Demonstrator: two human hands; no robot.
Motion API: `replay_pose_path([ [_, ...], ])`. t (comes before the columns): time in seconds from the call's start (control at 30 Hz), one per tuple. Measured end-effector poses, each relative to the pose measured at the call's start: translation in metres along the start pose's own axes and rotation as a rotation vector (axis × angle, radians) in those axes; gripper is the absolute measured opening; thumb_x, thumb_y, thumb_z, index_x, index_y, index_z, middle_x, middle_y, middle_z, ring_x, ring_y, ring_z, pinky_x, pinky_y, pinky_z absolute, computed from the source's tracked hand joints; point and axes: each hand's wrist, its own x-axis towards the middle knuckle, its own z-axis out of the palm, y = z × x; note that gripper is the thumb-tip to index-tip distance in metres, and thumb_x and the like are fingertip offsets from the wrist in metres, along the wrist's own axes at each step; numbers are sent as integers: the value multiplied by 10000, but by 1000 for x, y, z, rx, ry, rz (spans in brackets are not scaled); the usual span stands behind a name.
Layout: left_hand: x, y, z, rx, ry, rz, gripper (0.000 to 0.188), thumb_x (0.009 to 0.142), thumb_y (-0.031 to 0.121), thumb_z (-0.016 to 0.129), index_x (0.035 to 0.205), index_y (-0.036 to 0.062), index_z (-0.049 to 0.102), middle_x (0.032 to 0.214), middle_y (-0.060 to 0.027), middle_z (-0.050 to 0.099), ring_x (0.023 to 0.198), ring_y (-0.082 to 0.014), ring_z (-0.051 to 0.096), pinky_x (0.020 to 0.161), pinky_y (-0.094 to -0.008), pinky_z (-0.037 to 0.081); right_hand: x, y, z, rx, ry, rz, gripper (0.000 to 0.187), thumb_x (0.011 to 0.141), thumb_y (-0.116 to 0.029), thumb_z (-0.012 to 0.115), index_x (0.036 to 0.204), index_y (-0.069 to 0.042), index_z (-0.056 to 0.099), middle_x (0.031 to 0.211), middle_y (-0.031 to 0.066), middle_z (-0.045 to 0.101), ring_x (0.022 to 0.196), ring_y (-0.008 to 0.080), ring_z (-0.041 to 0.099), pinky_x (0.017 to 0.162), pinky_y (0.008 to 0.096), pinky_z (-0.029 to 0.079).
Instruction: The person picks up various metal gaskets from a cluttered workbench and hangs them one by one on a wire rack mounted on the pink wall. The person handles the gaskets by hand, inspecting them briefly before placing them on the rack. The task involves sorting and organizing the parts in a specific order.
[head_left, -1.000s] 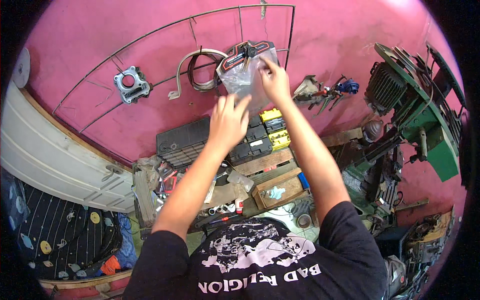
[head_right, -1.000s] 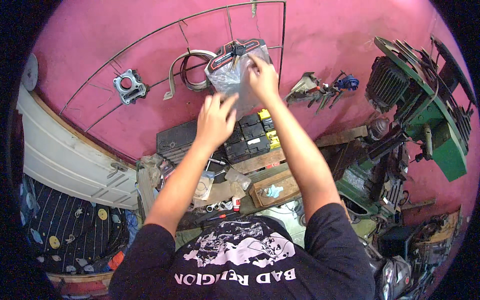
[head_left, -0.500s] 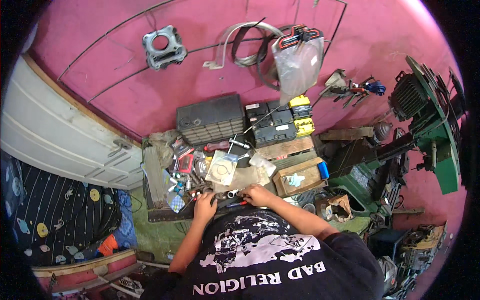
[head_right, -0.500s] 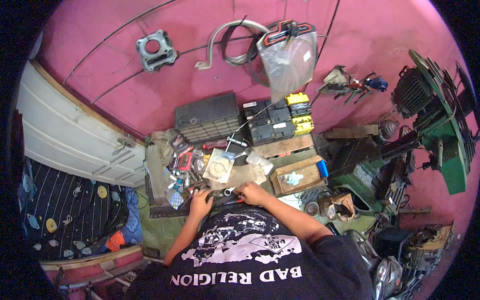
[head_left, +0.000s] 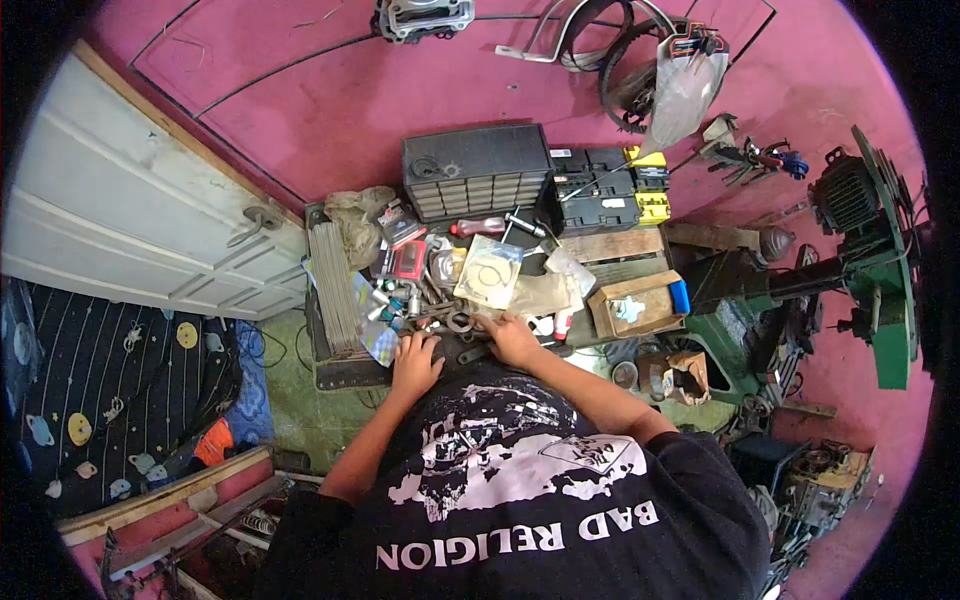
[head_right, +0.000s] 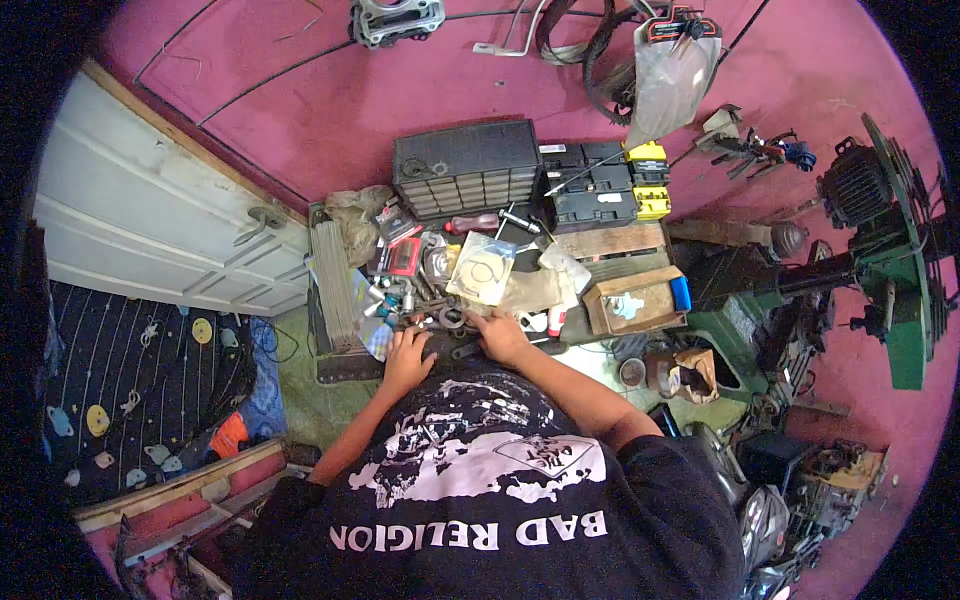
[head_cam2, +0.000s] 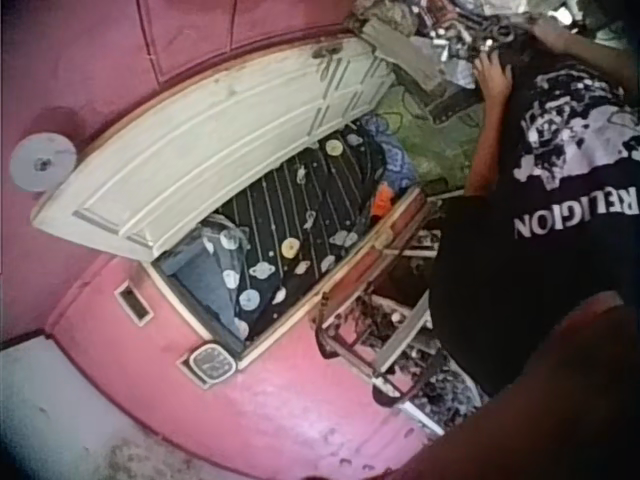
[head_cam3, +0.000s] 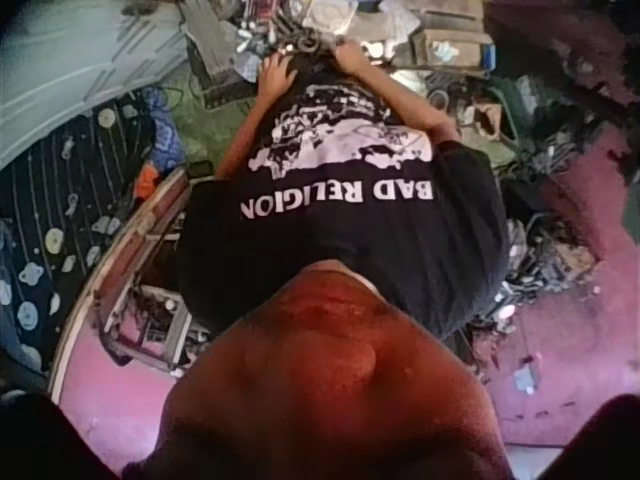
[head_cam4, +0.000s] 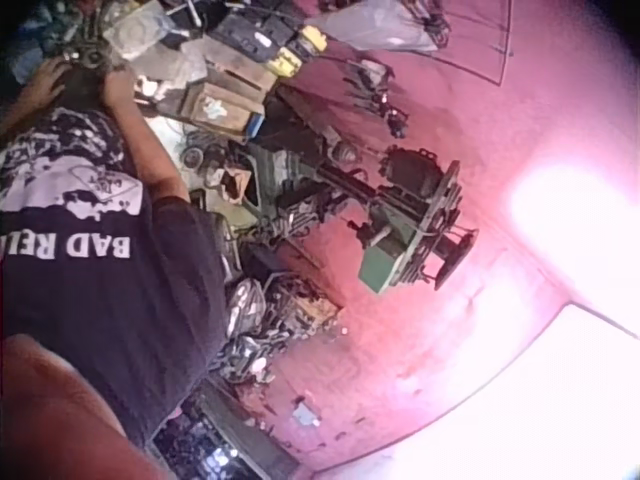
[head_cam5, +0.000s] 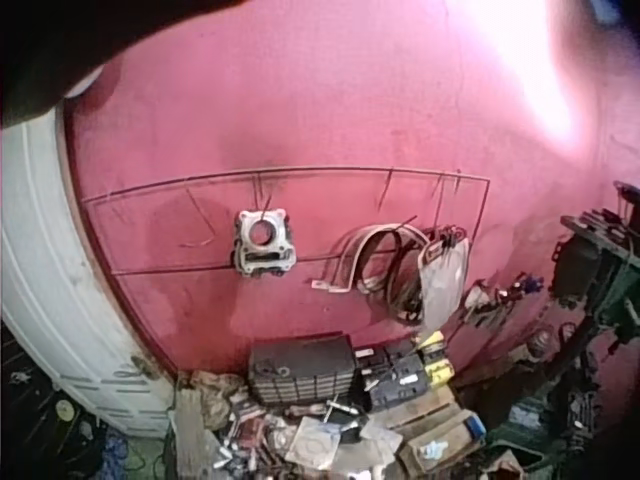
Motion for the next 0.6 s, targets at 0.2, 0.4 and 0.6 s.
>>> replay_pose_path([
  [0.2, -11, -35, 2, -2, 10, -10, 352, 789, 246, 753, 1094, 95, 661, 1146, -85, 580, 1105, -311, 523, 927, -459, 407, -28, -10, 18, -105, 184, -46, 611, 853, -139, 629, 1436, -201, 456, 1134, 103, 696, 1088, 284, 587, 904, 476, 416],
  [0.4, -32, -68, 7, 55, 11, -30, 366, 798, 256, 746, 1104, 86, 639, 1125, -117, 583, 1073, -327, 533, 907, -457, 405, -16, -26, 30, 18, 226, -119, 384, 818, -145, 668, 1202, -144, 656, 1057, 31, 712, 1030, 261, 581, 893, 438, 431],
  [0.6, -32, -67, -23, 173, 151, -166, 526, 762, 313, 793, 1215, 130, 600, 1186, -117, 542, 1105, -339, 498, 902, -462, 388, 23, -71, 38, -106, 169, -344, 307, 856, -191, 613, 1151, -140, 680, 1044, 11, 668, 1061, 223, 552, 906, 414, 414],
])
